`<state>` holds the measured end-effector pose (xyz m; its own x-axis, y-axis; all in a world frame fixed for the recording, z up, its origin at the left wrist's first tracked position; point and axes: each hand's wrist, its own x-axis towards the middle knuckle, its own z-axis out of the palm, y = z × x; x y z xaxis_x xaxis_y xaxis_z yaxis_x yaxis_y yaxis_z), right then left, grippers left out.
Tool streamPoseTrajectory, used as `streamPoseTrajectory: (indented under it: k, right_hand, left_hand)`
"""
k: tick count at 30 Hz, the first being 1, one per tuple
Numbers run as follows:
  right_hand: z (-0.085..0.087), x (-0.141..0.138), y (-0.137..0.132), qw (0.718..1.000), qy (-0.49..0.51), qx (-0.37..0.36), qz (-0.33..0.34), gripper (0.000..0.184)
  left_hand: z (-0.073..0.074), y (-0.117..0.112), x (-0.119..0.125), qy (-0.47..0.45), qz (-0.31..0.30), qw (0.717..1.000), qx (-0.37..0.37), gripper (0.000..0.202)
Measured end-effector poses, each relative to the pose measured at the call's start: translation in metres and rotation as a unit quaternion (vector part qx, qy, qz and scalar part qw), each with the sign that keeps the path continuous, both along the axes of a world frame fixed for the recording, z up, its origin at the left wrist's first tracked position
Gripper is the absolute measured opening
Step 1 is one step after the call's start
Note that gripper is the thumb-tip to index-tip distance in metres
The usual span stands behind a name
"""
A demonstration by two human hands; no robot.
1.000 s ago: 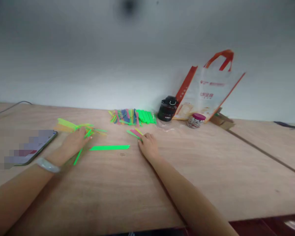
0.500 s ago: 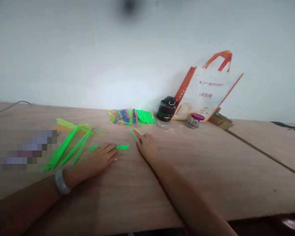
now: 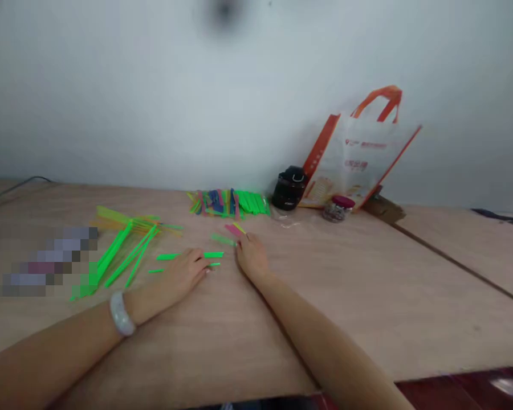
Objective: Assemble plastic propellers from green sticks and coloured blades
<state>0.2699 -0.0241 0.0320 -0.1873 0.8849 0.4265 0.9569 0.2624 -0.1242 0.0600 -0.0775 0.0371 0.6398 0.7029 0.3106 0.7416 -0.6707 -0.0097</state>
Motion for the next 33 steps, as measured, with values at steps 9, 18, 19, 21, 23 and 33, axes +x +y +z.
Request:
streamPoseTrajectory:
  k: [9,18,19,21,23,33]
  right_hand:
    - [-0.004,-0.014,-0.012,0.961,0.263,-0.043,0.076,0.023]
    - [0.005,-0.029,-0.030,0.857,0.460,-0.172,0.156,0.022]
    - [0.005,-0.031,-0.032,0.840,0.481,-0.192,0.160,0.022]
    - [0.005,-0.035,-0.036,0.811,0.513,-0.224,0.169,0.021]
    - [0.005,-0.039,-0.039,0.788,0.539,-0.244,0.171,0.021]
    - [0.006,-0.041,-0.046,0.849,0.451,-0.216,0.169,0.026]
  left_hand:
    - [-0.011,0.009,-0.005,-0.037,0.023,0.999,-0.012,0.022]
    - [-0.006,0.008,-0.004,-0.143,0.007,0.990,0.014,0.026]
    - [-0.006,0.008,-0.005,-0.146,0.002,0.989,0.017,0.028]
    - [-0.005,0.007,-0.005,-0.148,-0.001,0.989,0.015,0.030]
    - [-0.004,0.006,-0.006,-0.153,-0.001,0.988,0.008,0.030]
    - [-0.002,0.003,-0.010,-0.129,0.012,0.991,-0.015,0.029]
